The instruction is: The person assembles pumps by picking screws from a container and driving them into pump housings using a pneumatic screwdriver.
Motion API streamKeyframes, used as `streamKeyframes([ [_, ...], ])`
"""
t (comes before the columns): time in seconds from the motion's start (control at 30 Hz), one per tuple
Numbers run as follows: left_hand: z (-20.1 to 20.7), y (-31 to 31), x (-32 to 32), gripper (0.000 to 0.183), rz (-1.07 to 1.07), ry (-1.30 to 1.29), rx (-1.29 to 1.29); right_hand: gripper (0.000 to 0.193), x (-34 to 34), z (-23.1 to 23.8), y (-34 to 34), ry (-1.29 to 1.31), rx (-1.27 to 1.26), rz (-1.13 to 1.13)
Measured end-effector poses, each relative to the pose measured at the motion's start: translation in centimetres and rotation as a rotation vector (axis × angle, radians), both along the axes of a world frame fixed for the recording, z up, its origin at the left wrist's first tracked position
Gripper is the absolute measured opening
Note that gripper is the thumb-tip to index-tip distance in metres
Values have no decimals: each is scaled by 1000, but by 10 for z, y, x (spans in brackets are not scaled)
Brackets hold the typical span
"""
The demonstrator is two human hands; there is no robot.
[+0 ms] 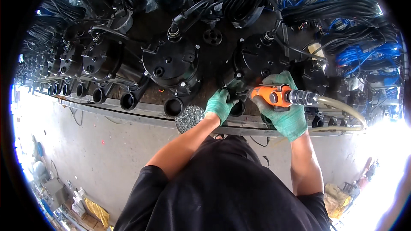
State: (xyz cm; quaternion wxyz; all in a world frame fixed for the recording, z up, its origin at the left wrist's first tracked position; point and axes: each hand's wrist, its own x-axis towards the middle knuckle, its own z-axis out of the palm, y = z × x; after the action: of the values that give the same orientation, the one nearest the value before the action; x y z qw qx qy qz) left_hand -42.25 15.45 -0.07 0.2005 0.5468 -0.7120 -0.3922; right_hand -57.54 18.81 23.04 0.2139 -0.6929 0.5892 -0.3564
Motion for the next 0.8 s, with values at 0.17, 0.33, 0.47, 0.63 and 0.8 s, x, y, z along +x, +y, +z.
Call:
streamKeyframes([
  [0.17, 5, -3, 0, 42, 1, 43, 65, 47, 2, -2, 1, -167, 25, -33],
  [0.33, 13, -3, 1, 42, -13, 11, 96, 48, 0, -1, 3, -172, 47, -38],
  [0.47, 6, 0, 1, 42, 5, 36, 26, 48, -1, -3, 4, -229, 65, -37],
  [0.63, 11, 0, 11, 34, -6, -19, -7, 48, -3, -3, 4, -255, 49, -14],
  [0.8, 20, 26, 81, 16, -115, 69, -157, 47, -6, -1, 1, -225, -59, 47],
])
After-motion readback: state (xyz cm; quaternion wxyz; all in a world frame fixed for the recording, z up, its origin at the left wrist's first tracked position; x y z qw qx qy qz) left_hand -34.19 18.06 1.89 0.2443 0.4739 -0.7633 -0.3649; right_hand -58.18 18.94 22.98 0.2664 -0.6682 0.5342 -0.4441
